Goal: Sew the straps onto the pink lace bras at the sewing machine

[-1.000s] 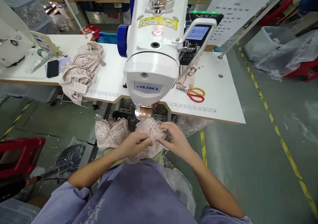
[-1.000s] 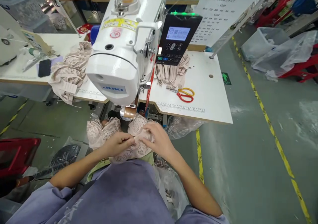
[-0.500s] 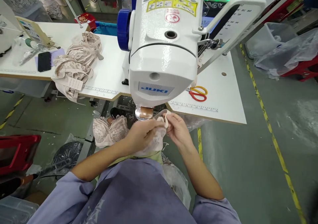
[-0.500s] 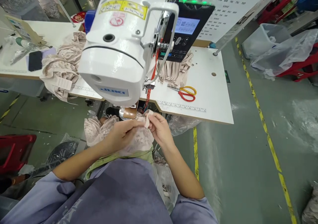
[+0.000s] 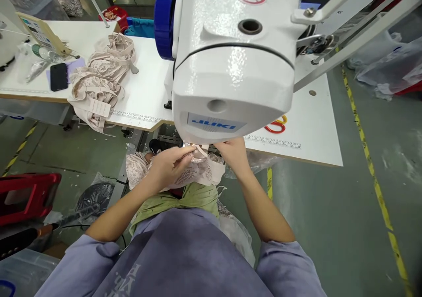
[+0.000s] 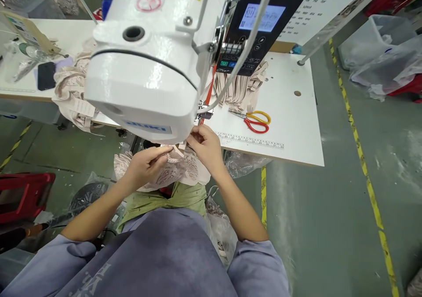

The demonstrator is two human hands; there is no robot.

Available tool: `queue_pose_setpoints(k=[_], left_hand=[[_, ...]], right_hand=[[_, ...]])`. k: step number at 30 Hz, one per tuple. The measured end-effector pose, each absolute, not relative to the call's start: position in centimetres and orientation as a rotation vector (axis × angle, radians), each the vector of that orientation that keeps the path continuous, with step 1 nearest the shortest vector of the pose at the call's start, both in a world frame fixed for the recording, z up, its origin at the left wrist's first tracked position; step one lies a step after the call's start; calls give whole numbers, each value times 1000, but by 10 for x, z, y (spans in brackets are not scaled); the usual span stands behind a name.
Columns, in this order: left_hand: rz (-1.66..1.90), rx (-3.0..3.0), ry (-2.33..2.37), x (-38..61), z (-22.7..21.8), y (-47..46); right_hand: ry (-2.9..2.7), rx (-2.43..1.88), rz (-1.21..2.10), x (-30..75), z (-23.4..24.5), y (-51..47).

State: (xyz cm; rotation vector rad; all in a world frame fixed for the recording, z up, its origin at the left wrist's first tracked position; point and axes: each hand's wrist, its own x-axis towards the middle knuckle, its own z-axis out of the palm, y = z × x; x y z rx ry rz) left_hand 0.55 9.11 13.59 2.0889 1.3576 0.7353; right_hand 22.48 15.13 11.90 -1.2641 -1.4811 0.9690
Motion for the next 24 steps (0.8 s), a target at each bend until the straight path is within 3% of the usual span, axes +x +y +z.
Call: queue_pose_setpoints(k=[6, 15, 24], left_hand=[[503, 2059, 1247, -12, 130, 98], [712, 1715, 1293, 13, 160, 75], [676, 1886, 1254, 20, 167, 86]], right_hand=[[-1641, -1318, 733, 216, 110, 168], [-1743, -1198, 839, 216, 115, 173], [-1791, -1130, 898, 218, 122, 175]])
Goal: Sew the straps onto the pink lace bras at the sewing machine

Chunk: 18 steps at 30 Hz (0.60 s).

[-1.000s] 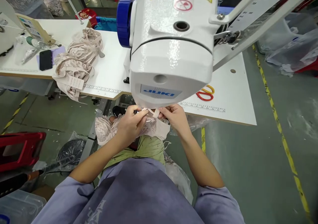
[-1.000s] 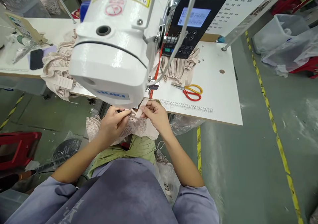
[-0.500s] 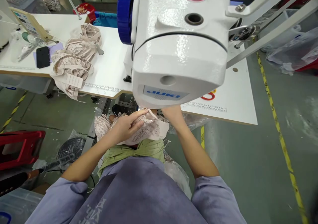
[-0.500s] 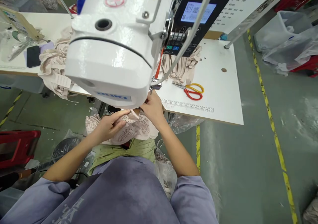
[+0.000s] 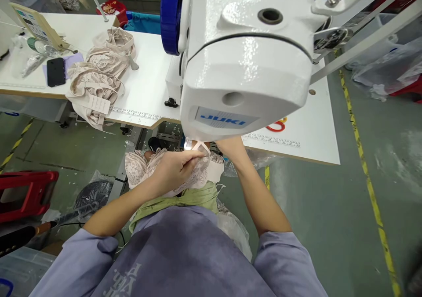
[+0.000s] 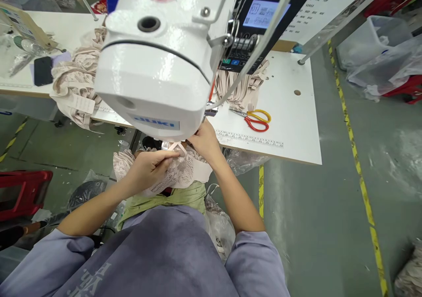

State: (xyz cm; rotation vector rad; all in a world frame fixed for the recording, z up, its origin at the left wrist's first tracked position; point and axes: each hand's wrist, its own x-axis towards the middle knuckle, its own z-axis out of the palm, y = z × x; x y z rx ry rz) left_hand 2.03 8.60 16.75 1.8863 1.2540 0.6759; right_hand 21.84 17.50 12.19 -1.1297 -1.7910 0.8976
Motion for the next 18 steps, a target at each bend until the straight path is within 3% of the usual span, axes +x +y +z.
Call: queue_pose_setpoints(k=[18], left_hand=[[604, 1823, 1292, 18, 166, 102]], right_hand=[[-1821, -1125, 918, 221, 127, 179]])
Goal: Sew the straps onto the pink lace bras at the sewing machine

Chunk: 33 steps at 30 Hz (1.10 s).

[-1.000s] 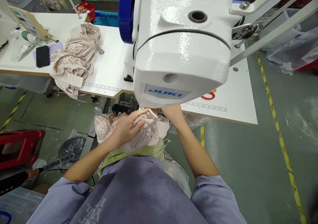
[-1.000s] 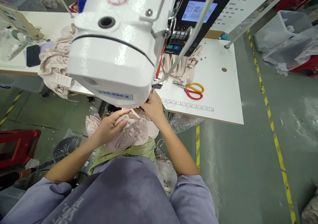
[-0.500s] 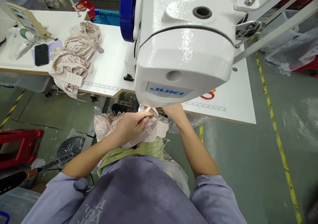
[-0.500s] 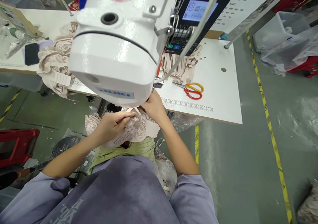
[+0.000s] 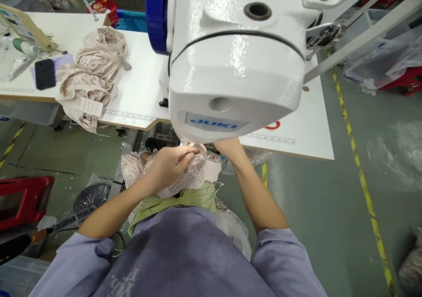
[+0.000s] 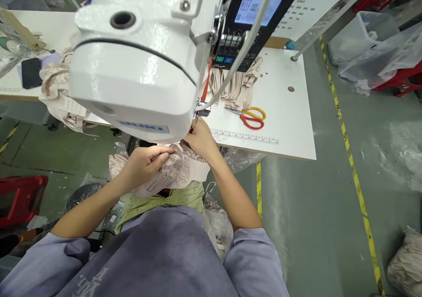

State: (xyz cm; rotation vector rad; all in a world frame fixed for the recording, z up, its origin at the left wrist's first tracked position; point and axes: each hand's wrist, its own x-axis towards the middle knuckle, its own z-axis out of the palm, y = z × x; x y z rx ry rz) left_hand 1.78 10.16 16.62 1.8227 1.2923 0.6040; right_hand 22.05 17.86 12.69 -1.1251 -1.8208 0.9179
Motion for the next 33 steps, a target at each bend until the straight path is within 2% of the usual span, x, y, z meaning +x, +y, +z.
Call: queue_pose_setpoints(k=[20, 33], left_hand=[[583, 1857, 1328, 18, 166, 101], [670, 2230, 1368, 5, 158, 94]], right_hand=[[-1833, -1185, 894, 222, 125, 181], [-1622, -1218, 931, 212, 128, 177]])
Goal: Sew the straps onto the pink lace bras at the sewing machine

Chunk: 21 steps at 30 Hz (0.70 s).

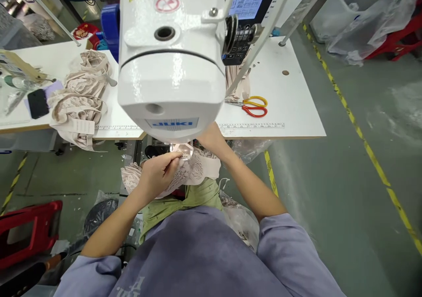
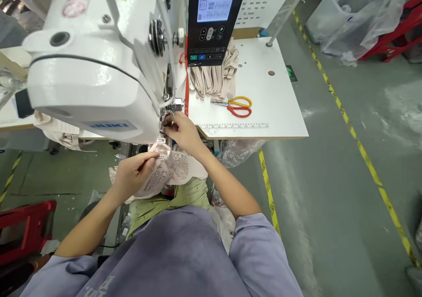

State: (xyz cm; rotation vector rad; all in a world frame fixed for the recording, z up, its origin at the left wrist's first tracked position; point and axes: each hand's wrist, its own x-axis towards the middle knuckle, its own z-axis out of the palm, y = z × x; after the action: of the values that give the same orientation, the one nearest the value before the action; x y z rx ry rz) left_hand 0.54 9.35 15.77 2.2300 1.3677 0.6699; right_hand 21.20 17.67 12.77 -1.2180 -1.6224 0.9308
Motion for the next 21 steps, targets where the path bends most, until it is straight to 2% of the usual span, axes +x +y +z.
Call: queue_pose_setpoints(k=[21], left_hand=[[628, 2437, 1344, 9, 150, 89]], right_hand=[[-1640, -1227, 879, 209, 126, 176]])
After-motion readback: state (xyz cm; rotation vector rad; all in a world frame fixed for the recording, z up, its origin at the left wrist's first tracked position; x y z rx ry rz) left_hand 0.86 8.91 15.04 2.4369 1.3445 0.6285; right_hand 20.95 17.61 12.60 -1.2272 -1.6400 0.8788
